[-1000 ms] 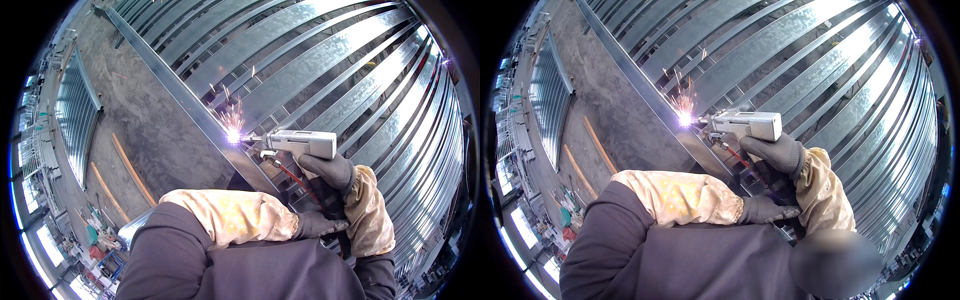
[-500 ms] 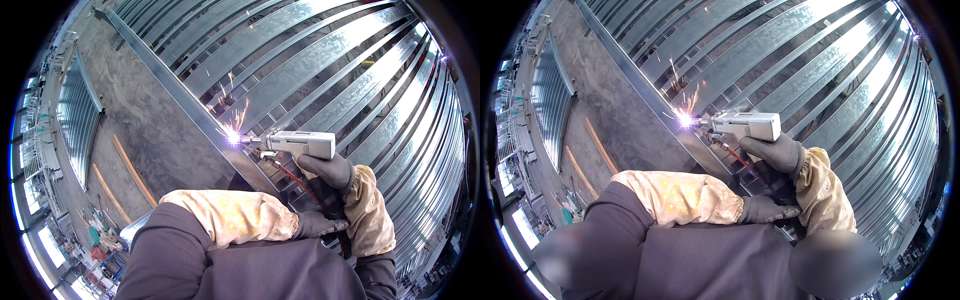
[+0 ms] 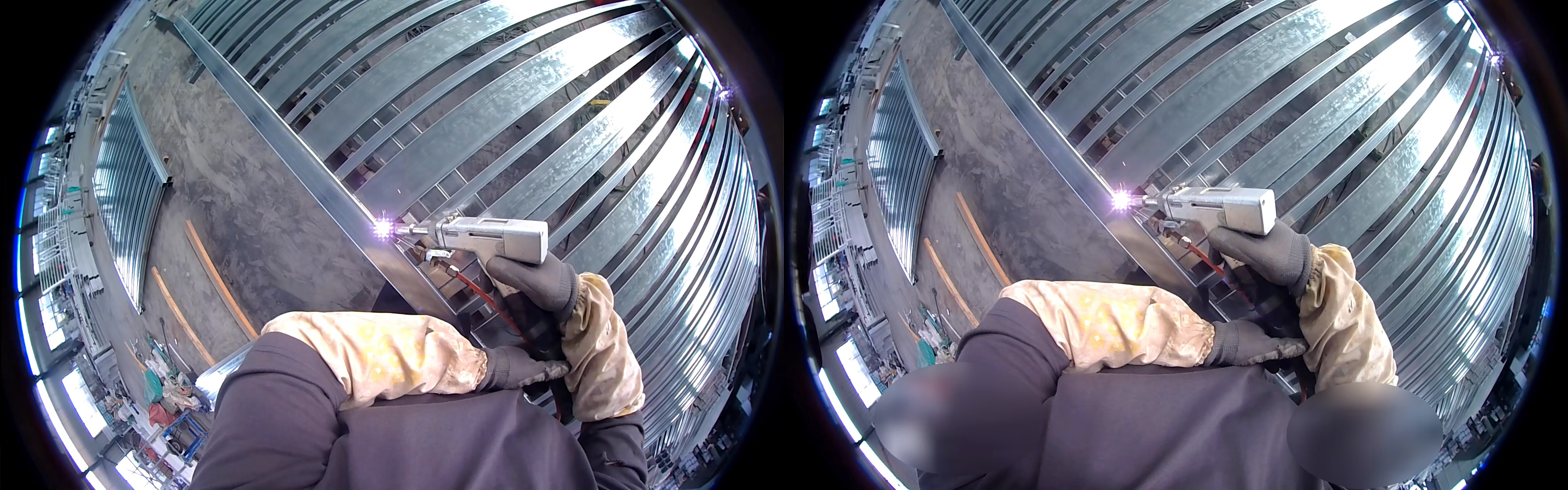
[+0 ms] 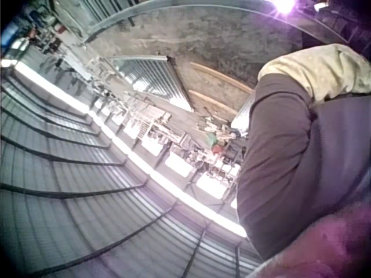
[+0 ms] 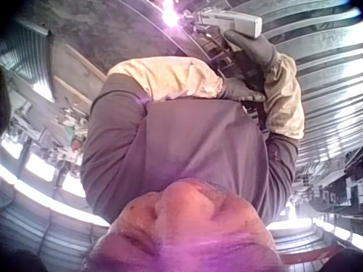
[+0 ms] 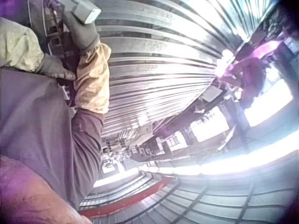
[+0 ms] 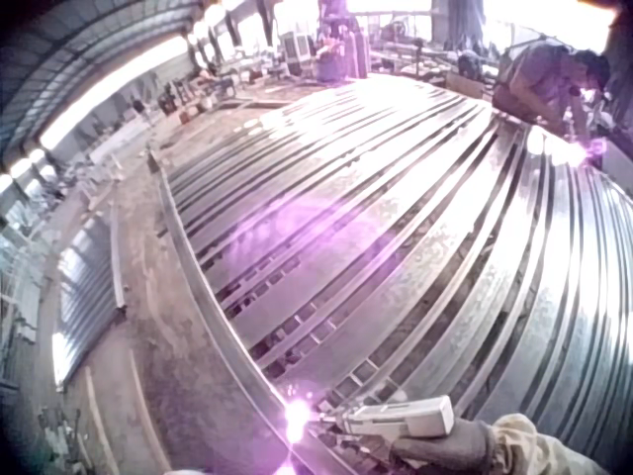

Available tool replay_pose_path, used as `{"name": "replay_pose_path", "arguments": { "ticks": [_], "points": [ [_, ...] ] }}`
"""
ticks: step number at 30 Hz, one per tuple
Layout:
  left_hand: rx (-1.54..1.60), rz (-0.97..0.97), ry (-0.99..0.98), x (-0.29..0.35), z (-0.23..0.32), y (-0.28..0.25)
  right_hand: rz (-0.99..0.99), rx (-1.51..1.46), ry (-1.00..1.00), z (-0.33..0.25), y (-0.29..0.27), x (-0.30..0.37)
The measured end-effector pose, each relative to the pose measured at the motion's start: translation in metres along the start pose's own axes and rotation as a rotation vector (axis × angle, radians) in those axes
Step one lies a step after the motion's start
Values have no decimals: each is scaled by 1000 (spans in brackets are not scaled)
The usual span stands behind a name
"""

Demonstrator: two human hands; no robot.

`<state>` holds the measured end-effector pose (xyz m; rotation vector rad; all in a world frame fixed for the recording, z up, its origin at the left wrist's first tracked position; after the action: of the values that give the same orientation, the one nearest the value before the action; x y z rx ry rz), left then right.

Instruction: The person uses a handheld welding gun to join metal beams in a large industrial workshop. They systematically weld along the seams of a metal frame structure, creating bright sparks and molten metal at the contact points.

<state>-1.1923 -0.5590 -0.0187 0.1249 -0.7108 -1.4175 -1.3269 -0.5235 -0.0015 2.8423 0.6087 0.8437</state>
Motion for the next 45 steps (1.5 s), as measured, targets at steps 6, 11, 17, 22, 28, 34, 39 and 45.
{"name": "replay_pose_path", "arguments": {
  "ticks": [6, 11, 17, 22, 28, 34, 39, 45],
  "points": [
    [147, -65, -145, 2, -3, 3, 9, -17, 49, -9, 6, 7],
    [151, -111, -147, 12, 17, -2, 46, 1, 204, -5, -1, 15],
    [92, 91, 185, 2, 9, -5, 117, -21, 123, -9, -2, 10],
    [-45, -30, 217, -4, -18, -1, 46, 4, 53, -9, 1, -2],
    [117, 34, -118, 1, -11, -8, 33, 0, 71, -6, -2, -5],
    [208, 203, 122, -5, -28, -5, 26, -12, 9, 4, -4, -11],
    [-32, -60, -93, -8, -27, -6, 24, -48, 6, 9, -6, -12],
    [-93, -85, -31, -9, -35, -3, 15, -55, -5, 4, -4, -12]
  ]
}}
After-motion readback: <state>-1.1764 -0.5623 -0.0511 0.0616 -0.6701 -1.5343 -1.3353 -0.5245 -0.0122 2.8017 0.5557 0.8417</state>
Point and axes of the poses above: each hand's wrist, its own x-axis away from the middle knuckle, its own y-axis out of the palm, z = x × y, the point moved 6 cm from there along -x, towards the middle knuckle, and after that the axes turned 1 degree about y, right-handed, at the moved point
